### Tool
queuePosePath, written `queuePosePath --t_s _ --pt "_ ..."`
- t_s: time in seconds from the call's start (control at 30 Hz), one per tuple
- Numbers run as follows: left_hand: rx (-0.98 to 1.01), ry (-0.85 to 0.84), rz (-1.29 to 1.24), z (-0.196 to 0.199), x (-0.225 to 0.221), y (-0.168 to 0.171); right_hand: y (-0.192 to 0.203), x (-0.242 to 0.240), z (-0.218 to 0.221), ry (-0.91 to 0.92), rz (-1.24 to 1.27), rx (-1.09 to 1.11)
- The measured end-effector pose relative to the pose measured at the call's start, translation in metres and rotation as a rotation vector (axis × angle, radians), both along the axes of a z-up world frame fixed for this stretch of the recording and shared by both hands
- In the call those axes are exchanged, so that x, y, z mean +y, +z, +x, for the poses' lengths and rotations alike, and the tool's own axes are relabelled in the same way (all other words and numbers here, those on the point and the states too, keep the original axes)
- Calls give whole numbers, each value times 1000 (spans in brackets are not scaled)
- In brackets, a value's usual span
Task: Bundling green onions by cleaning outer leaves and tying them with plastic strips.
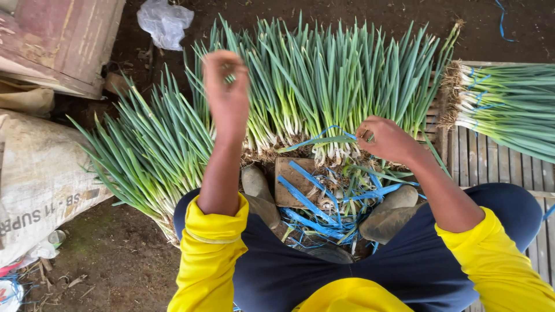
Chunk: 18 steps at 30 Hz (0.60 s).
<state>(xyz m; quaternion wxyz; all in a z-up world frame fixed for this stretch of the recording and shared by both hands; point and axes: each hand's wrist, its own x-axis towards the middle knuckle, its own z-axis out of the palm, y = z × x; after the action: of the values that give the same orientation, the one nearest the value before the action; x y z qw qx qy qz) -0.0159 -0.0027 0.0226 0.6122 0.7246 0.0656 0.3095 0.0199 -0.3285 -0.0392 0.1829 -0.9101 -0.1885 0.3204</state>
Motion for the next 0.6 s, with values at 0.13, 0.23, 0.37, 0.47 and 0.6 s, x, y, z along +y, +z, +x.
queuePosePath --t_s 0.13,0.23,0.37,0.47,0.6 --pt "360 -517 374 -5 -38 -7 25 23 -8 119 268 -46" --pt "526 -780 534 -17 -55 24 69 55 -20 239 212 -150" --pt "587 -1016 488 -1 -41 -23 86 74 -25 314 252 -290" --pt "627 -1069 534 10 -19 -48 88 94 -19 296 313 -309" --pt "689 -923 487 33 27 -80 47 114 2 106 545 -266"
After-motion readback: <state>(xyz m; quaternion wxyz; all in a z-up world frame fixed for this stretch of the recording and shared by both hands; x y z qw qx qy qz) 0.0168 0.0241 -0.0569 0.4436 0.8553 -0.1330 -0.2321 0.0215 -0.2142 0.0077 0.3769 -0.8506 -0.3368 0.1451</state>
